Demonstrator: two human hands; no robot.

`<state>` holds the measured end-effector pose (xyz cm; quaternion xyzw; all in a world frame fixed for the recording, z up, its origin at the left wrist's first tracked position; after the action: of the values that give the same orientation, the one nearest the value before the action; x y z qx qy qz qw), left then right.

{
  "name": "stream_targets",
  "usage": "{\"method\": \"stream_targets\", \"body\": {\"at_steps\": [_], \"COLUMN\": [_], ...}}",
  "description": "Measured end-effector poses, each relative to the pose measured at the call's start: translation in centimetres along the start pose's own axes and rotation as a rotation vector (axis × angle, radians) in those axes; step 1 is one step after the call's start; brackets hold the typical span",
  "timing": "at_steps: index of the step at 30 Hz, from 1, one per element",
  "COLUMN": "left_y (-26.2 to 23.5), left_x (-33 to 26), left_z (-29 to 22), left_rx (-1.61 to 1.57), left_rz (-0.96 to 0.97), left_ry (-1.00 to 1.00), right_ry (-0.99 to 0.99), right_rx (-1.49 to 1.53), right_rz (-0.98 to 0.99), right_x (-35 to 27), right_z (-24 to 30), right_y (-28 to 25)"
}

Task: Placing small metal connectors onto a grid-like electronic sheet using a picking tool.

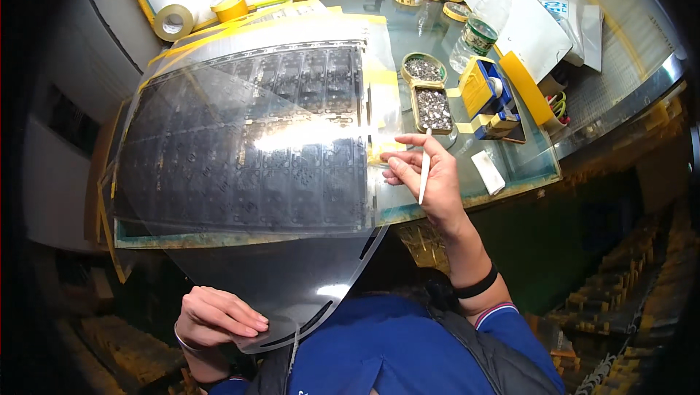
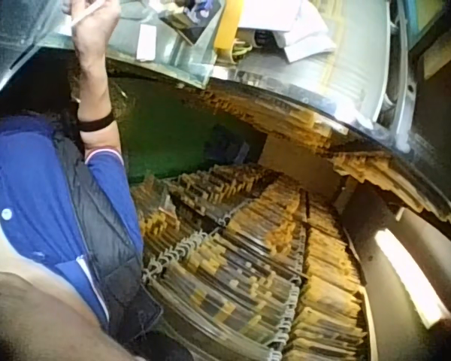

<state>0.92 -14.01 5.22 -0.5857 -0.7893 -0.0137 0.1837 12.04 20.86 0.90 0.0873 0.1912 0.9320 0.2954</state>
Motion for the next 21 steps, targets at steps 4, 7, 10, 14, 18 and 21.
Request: {"method": "stream_targets", "body": {"at_steps": [4, 7, 10, 14, 18, 21], "left_y": [0.0, 0.4, 0.0, -1.8, -3.8, -3.1], "left_x": [0.5, 1.0, 1.0, 1.5, 2.6, 4.2], "left_z": [0.6, 0.6, 0.6, -0.1, -0.6, -1.4], "left_rx": [0.244, 0.306, 0.496, 0.900, 1.466, 1.727], "left_rz": [0.279, 0.327, 0.229, -0.182, -0.507, -0.654], "left_ry": [-0.170, -0.279, -0.303, -0.095, -0.015, -0.202], "right_ry": [-0.282, -0.634, -0.743, -0.690, -0.506, -0.351], "right_rx": [-0.224, -0.340, -0.105, 0.026, -0.093, -0.236], "right_rz": [0.066, 0.070, -0.052, -0.271, -0.224, -0.153], "right_x": [-0.4, -1.5, -2.2, -3.3, -4.6, -4.6], "right_z": [-0.5, -0.1, -0.1, -0.1, -0.6, -0.7], "right_y": [0.6, 1.0, 0.4, -1.0, -1.3, -0.6]}}
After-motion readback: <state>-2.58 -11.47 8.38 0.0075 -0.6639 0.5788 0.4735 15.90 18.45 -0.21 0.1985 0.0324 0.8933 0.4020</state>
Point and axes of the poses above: each hand's wrist, its own x-axis towards the middle knuckle, its own y-axis out of the palm, z = x × y, the point moved 2 cm from there along x, towards the middle knuckle, and after that the axes turned 14 degrees about x, right-handed, at the moved point
